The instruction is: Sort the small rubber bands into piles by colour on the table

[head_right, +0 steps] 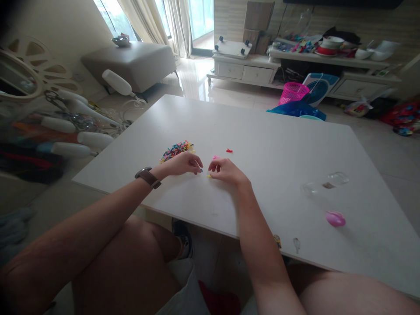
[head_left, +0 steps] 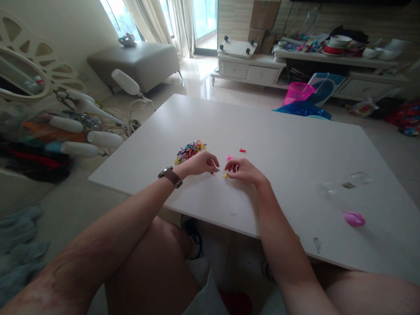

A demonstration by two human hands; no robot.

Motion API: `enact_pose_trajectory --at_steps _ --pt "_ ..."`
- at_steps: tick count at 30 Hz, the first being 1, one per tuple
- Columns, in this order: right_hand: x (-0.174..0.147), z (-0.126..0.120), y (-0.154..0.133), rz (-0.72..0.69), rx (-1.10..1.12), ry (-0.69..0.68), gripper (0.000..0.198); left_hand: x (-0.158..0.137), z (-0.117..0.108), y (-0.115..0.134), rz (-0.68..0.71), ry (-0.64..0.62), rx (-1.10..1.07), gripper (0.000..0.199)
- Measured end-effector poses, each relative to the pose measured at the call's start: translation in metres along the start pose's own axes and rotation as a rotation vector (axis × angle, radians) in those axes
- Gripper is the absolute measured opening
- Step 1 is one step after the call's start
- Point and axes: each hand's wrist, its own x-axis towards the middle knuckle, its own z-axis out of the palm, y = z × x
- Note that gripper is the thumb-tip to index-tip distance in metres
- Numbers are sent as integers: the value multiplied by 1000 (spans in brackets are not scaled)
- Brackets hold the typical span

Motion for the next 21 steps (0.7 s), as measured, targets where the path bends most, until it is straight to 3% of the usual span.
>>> enact_pose_trajectory --at_steps 4,9,21 --pt "3 6 -5 -75 181 -2 20 1 1 1 13 -4 -45 11" --pt "6 12 -1 -36 352 3 25 4 2 0 45 -17 -62 12" --pt "4 5 -2 -66 388 103 29 3 3 7 57 -6 -195 19"
